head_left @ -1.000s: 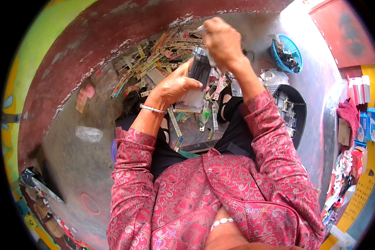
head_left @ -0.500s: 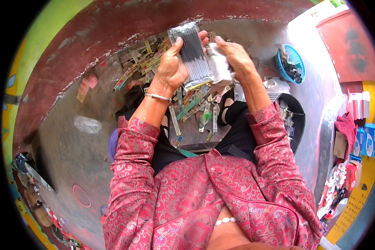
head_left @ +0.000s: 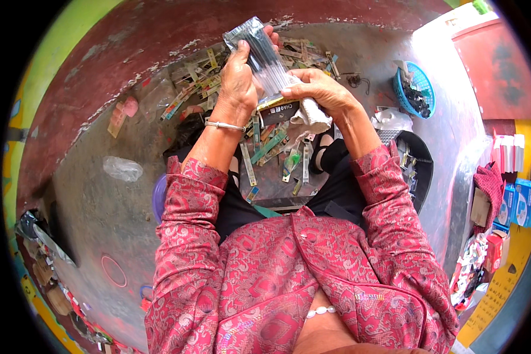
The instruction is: The person places small items into individual plastic sleeves, wipes the surface of the packaged items with a cloth, and then places them into a storage bin.
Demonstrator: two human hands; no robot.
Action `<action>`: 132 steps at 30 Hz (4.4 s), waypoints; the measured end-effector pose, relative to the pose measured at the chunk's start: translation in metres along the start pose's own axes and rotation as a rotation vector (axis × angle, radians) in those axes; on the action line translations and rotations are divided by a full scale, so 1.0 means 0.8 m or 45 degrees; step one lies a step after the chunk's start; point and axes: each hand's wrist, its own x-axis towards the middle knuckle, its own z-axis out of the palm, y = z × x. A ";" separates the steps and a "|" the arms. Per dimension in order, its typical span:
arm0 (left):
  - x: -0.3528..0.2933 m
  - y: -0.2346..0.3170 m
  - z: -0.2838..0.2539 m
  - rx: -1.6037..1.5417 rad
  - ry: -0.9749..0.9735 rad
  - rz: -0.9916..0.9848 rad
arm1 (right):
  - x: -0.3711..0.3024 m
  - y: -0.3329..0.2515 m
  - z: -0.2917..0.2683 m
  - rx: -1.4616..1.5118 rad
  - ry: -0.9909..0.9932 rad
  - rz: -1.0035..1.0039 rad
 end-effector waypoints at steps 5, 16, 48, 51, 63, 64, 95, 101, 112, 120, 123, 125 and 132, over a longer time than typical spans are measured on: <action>0.002 0.011 0.005 0.080 0.069 0.165 | -0.002 0.007 0.008 -0.108 -0.019 -0.002; -0.018 0.013 0.002 -0.330 -0.178 -0.235 | -0.011 -0.017 -0.015 -0.126 0.069 -0.112; -0.024 -0.015 -0.003 -0.106 -0.241 -0.336 | 0.004 0.013 0.040 -1.691 0.639 -1.090; -0.033 -0.015 0.008 -0.225 -0.145 -0.398 | 0.007 -0.007 0.013 -1.741 1.027 -1.122; -0.013 -0.029 -0.014 -0.129 -0.055 -0.337 | 0.017 0.027 0.035 -1.590 0.824 -1.172; -0.016 -0.019 -0.010 -0.161 -0.064 -0.329 | 0.010 0.026 0.043 -1.555 0.698 -1.107; -0.029 0.004 0.013 -0.035 -0.096 -0.316 | -0.007 -0.014 -0.054 -1.667 1.321 -0.923; -0.035 0.006 0.008 0.331 -0.338 -0.503 | -0.019 -0.038 -0.061 0.260 0.702 -0.346; -0.061 -0.008 0.020 0.181 -0.465 -0.800 | 0.003 -0.027 -0.029 0.915 -0.229 -0.374; -0.077 -0.004 0.038 0.396 -0.421 -0.797 | 0.011 -0.011 -0.022 1.008 -0.294 -0.417; -0.066 -0.003 0.025 0.393 -0.486 -0.730 | 0.021 -0.005 -0.055 1.094 -0.080 -0.334; -0.063 0.009 0.025 0.365 -0.530 -0.761 | 0.018 -0.009 -0.076 1.099 0.148 -0.165; -0.051 -0.010 0.001 0.877 -0.486 -0.526 | -0.037 -0.058 -0.022 -0.202 0.668 -0.852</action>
